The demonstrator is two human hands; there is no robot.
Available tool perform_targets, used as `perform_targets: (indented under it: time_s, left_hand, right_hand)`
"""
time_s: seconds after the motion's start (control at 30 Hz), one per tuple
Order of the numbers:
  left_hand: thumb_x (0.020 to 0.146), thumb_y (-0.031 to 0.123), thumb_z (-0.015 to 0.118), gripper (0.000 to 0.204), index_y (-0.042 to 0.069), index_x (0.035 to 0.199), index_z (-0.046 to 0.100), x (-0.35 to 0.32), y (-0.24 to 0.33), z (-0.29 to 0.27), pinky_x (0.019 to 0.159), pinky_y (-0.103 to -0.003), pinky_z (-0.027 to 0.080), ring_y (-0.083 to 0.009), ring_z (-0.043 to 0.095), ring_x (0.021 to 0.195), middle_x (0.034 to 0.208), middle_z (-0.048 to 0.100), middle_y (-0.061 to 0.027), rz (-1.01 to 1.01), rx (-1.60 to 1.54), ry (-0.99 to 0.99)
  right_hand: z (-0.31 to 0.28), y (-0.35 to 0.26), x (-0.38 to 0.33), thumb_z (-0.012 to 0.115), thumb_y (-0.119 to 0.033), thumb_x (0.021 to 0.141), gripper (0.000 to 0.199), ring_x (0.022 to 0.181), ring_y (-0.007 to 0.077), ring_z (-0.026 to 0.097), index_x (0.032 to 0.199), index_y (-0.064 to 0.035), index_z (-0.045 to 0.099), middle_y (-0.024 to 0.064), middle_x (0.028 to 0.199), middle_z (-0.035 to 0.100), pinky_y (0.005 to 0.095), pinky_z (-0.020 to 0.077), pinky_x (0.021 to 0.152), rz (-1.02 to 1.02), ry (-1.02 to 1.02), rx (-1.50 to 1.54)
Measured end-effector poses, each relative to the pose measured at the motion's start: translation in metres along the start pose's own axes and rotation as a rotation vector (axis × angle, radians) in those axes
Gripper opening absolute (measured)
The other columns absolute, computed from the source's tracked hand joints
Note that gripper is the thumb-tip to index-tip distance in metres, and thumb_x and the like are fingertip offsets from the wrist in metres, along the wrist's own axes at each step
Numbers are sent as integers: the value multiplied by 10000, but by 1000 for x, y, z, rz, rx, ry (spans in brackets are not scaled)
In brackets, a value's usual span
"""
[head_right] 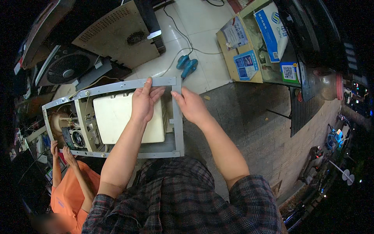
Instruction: The person aligns and secures a white plastic cover onto an open electronics chassis with the help of a coworker. They then attach a metal backplate, retrieve a container of screws, and use a screwdriver to fasten the backplate to the chassis.
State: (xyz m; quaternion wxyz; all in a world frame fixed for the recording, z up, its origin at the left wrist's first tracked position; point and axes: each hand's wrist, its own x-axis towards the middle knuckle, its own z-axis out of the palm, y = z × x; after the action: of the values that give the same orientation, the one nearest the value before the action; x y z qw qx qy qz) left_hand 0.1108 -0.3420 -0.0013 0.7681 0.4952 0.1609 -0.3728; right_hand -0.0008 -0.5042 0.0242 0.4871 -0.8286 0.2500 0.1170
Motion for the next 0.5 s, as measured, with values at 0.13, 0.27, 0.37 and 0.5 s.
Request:
perform_targets:
  time_s: [0.13,0.27,0.37,0.5]
  left_hand:
    - [1125,348,552,423,-61,1188,642,-4,2,4,1033,-425,571,-309,723,1142,1210,718,-233,-33,-46,-20]
    - [1132,354,532,428,-54,1195,641,-1,-1,-4,1021,-433,580,-312,726,1141,1207,719,-229,-7,-82,-82]
    - [1133,362,528,432,-50,1193,642,2,-6,-6,1012,-431,586,-313,723,1153,1206,720,-229,14,-99,-93]
    - [1134,335,530,369,-18,1172,627,3,-6,-7,968,-415,617,-294,742,1099,1189,727,-195,4,-86,-84]
  right_hand:
    - [1,11,1,565,-401,1091,404,930,471,670,1116,-2,625,262,969,697,511,523,798,-48,-16,47]
    - [3,9,-3,564,-374,1098,378,896,439,669,1120,-1,620,245,953,691,481,524,798,26,-24,188]
    - [7,18,-2,562,-354,1103,359,888,420,669,1135,-2,620,238,951,688,465,525,808,72,-32,227]
    - [9,10,0,552,-345,1108,350,912,417,675,1158,-5,619,243,980,692,459,530,831,7,-17,222]
